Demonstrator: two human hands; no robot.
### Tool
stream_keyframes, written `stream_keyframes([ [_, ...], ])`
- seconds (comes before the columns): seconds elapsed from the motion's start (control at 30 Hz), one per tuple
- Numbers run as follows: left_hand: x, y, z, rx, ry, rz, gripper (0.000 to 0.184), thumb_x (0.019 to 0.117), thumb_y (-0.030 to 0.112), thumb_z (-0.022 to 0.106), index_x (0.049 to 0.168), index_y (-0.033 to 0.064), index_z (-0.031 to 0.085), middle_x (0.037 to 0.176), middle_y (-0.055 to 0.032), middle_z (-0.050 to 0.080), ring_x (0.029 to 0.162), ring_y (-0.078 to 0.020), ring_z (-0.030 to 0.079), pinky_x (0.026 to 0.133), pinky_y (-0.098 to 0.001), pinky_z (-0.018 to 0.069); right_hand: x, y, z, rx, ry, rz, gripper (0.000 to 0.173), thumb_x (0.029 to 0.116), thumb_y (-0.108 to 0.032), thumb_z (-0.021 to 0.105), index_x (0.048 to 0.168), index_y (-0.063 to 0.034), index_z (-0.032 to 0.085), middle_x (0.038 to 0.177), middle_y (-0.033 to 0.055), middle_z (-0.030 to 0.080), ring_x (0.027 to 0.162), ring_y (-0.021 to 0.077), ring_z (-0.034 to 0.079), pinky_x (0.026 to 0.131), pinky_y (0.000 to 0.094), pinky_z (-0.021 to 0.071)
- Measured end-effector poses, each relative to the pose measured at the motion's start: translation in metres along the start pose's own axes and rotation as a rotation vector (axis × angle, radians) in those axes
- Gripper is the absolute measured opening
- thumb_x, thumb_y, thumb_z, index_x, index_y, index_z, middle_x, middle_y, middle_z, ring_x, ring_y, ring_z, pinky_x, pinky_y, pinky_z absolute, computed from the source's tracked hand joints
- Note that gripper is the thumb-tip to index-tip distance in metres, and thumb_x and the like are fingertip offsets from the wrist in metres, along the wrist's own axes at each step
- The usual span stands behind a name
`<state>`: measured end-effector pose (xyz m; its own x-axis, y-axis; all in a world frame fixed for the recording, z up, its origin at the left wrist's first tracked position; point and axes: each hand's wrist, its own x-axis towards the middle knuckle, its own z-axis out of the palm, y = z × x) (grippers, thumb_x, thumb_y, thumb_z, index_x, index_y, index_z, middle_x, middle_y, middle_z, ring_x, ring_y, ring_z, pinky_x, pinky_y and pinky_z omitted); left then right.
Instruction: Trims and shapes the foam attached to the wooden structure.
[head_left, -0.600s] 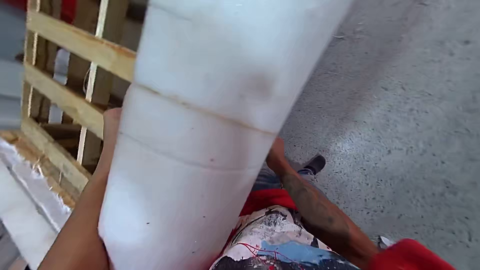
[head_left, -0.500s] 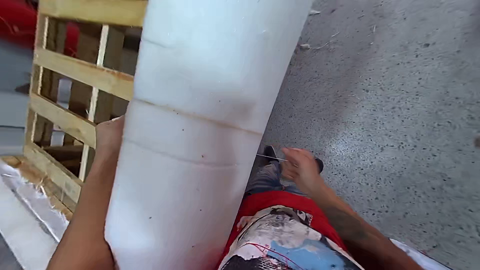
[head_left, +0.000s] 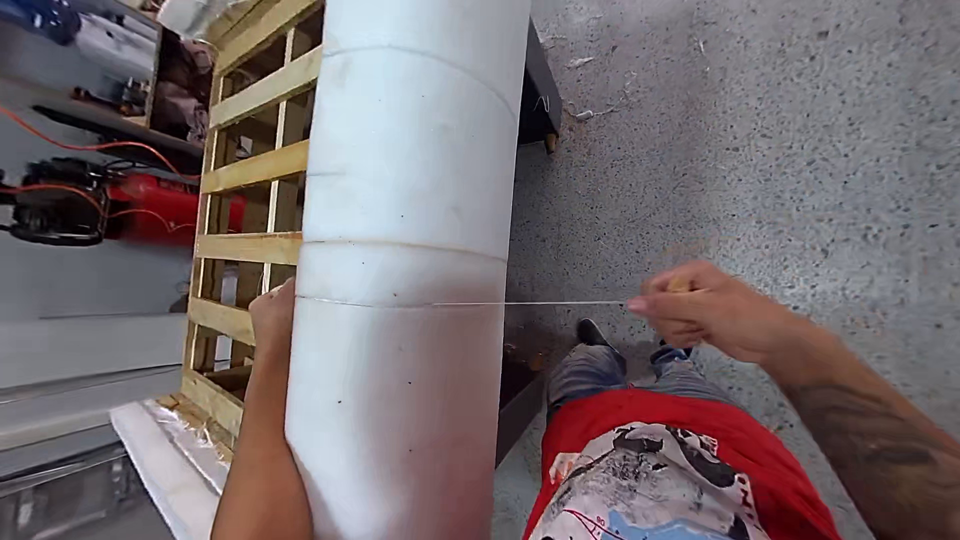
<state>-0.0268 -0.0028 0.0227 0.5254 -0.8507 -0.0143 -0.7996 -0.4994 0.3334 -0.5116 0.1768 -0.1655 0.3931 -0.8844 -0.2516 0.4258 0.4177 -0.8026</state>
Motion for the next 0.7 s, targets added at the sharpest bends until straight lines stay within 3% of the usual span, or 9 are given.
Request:
stream_keyframes([
  [0.07,-0.008,0.009,-0.002,-0.108,0.030,-0.009,0.038,0.1051,0.037,0.057,0.096,0.0011,0.064,0.079,-0.0016,0.060,0.065,-0.0042,0.053,0.067,-0.0298,0.0501,0.018,0.060,-0.004,0.187,0.038,0.160,0.038,0.0985,-0.033,0.063,0.066,-0.0155,0.054,0.048,-0.0056,0.034,0.039,0.0037,0.035,0.039,0.0211,0.0317],
  [0.1,-0.007,0.013,-0.003,-0.196,0.039,0.012,0.033,0.1040,0.036,0.060,0.089,0.0075,0.065,0.071,0.0046,0.059,0.058,-0.0002,0.053,0.059,-0.0227,0.0495,0.032,0.084,-0.001,0.276,0.085,0.180,0.038,0.0999,-0.031,0.061,0.066,-0.0163,0.052,0.048,-0.0068,0.032,0.038,0.0028,0.032,0.039,0.0202,0.0306],
  [0.2,0.008,0.013,-0.010,-0.465,-0.109,0.027,0.033,0.1038,0.034,0.059,0.074,0.0195,0.057,0.055,0.0105,0.045,0.041,0.0002,0.036,0.039,-0.0161,0.0346,0.092,0.142,0.013,0.475,0.209,0.225,0.035,0.1022,-0.029,0.058,0.070,-0.0186,0.050,0.051,-0.0092,0.030,0.039,0.0024,0.027,0.038,0.0201,0.0305],
  [0.37,-0.007,0.017,-0.032,-0.514,-0.239,0.165,0.038,0.1052,0.033,0.055,0.068,0.0222,0.053,0.051,0.0116,0.041,0.039,0.0002,0.033,0.037,-0.0165,0.0315,0.215,0.228,0.078,0.446,0.327,0.299,0.024,0.1020,-0.032,0.057,0.085,-0.0140,0.058,0.051,-0.0064,0.035,0.039,0.0071,0.032,0.039,0.0251,0.0331],
  [0.43,-0.009,0.014,-0.050,-0.625,-0.271,0.255,0.042,0.1082,0.033,0.046,0.067,0.0266,0.048,0.050,0.0138,0.039,0.039,0.0011,0.033,0.039,-0.0148,0.0309,0.255,0.228,0.110,0.409,0.419,0.240,0.025,0.0994,-0.029,0.058,0.082,-0.0107,0.062,0.056,-0.0025,0.048,0.044,0.0090,0.043,0.043,0.0291,0.0385],
  [0.47,-0.010,0.014,-0.056,-0.650,-0.260,0.299,0.043,0.1081,0.032,0.046,0.066,0.0260,0.048,0.049,0.0133,0.040,0.038,0.0005,0.033,0.039,-0.0151,0.0320,0.264,0.217,0.122,0.411,0.451,0.196,0.025,0.0984,-0.026,0.060,0.080,-0.0092,0.065,0.062,0.0005,0.060,0.052,0.0114,0.056,0.050,0.0337,0.0479],
  [0.5,-0.013,0.015,-0.058,-0.660,-0.242,0.341,0.042,0.1074,0.029,0.048,0.065,0.0245,0.049,0.049,0.0121,0.040,0.037,-0.0008,0.034,0.038,-0.0159,0.0330,0.269,0.208,0.131,0.432,0.481,0.156,0.024,0.0977,-0.024,0.061,0.079,-0.0093,0.065,0.066,0.0015,0.064,0.058,0.0122,0.061,0.055,0.0357,0.0519],
  [0.63,-0.023,0.022,-0.061,-0.722,-0.121,0.408,0.040,0.1072,0.025,0.048,0.067,0.0238,0.049,0.048,0.0127,0.039,0.036,0.0001,0.035,0.037,-0.0144,0.0337,0.261,0.202,0.131,0.367,0.523,0.185,0.023,0.0969,-0.026,0.063,0.083,-0.0076,0.066,0.071,0.0041,0.065,0.063,0.0159,0.063,0.059,0.0402,0.0536],
  [0.7,-0.030,0.029,-0.082,-0.727,-0.009,0.481,0.041,0.1037,0.025,0.056,0.063,0.0237,0.050,0.048,0.0116,0.040,0.037,-0.0015,0.036,0.037,-0.0172,0.0338,0.246,0.196,0.121,0.264,0.504,0.239,0.031,0.0989,-0.034,0.062,0.084,-0.0076,0.068,0.064,0.0027,0.060,0.052,0.0140,0.054,0.050,0.0369,0.0470],
])
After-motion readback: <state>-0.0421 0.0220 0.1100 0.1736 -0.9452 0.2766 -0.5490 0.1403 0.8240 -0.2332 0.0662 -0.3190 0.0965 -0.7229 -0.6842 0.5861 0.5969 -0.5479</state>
